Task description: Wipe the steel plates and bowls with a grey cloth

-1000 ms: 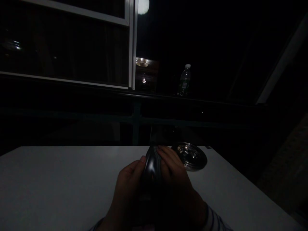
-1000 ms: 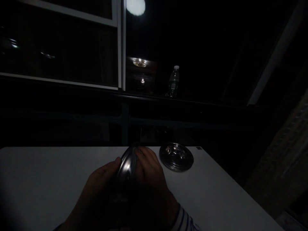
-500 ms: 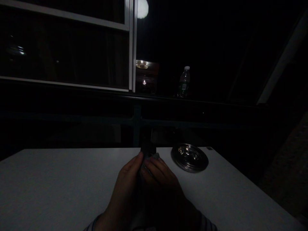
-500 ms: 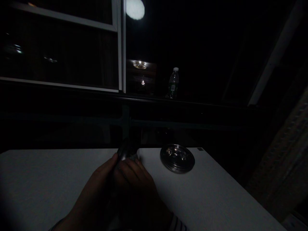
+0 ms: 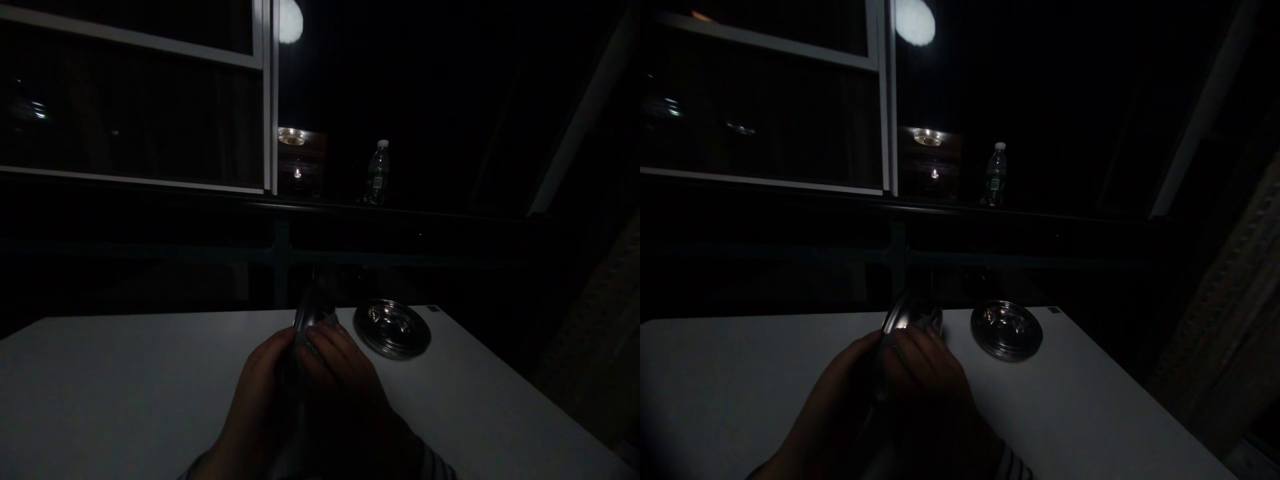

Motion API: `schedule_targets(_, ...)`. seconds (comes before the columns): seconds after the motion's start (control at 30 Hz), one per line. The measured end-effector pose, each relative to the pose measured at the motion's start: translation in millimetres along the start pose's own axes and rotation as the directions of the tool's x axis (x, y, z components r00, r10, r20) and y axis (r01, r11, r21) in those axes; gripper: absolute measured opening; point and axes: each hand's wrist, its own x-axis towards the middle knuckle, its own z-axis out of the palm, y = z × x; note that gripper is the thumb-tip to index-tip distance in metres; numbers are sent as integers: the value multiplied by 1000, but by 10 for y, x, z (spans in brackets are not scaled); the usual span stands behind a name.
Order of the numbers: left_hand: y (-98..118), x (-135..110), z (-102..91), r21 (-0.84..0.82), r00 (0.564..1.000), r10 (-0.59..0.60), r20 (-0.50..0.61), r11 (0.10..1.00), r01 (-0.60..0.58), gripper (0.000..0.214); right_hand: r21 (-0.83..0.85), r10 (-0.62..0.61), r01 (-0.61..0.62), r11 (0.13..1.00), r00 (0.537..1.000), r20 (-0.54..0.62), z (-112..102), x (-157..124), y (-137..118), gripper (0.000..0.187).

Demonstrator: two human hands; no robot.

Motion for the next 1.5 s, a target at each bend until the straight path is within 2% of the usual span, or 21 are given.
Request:
schedule_targets(0.07,-48,24,-28,-26,1000,2,-29,1000,-3,9,9,-22,22,1000,1000,18,25,-13,-16,25)
schedule_targets(0.2,-89,37,-24,-113,993,-116,-10,987,115,20,16,-72,72,997,997,33,62,-28,-62,27)
schedule_targets(0.33,-67,14,-5,-80,991,-132,-12,988,131,24,63,-33,29,998,997,64,48,7,-119,26)
schedule_targets(0.43,-69,1,-6,-67,992,-127,-9,990,126,26,78,-4,1,997,999,37,44,23,-83,25)
schedule_targets(0.57,-90,-35,11,15,993,-117,32,993,117,29,125,121,-126,984,991,48,13,25,144,28)
schedule_targets(0.7,-85,-74,42,94,994,-77,74,993,70,32,145,327,-347,927,934,147,-77,31,339,33)
schedule_targets(0.77,-75,-75,47,84,995,-74,65,994,69,31,143,295,-314,938,945,143,-97,42,317,32)
schedule_targets(0.9,-68,-39,26,40,996,-85,-1,996,85,29,141,79,-88,986,995,62,-46,79,81,25)
schedule_targets(1.03,-75,-10,10,-5,996,-90,-23,996,89,27,104,-20,15,994,999,48,10,93,-61,24)
schedule_targets(1.17,-79,-48,38,27,995,-94,19,995,93,30,154,49,-55,987,998,43,-12,73,93,24)
schedule_targets(1.3,-112,-103,59,86,994,-92,65,993,86,34,195,264,-282,939,958,111,-77,54,297,29)
schedule_targets(1.37,-115,-115,63,111,993,-94,71,990,86,35,184,316,-337,923,939,137,-90,55,308,30)
schedule_targets(1.43,-90,-114,69,129,995,-74,59,989,66,35,178,258,-275,945,960,111,-74,65,244,29)
schedule_targets(1.5,-41,-105,80,127,998,-48,31,991,43,34,163,147,-152,975,988,42,-36,81,143,26)
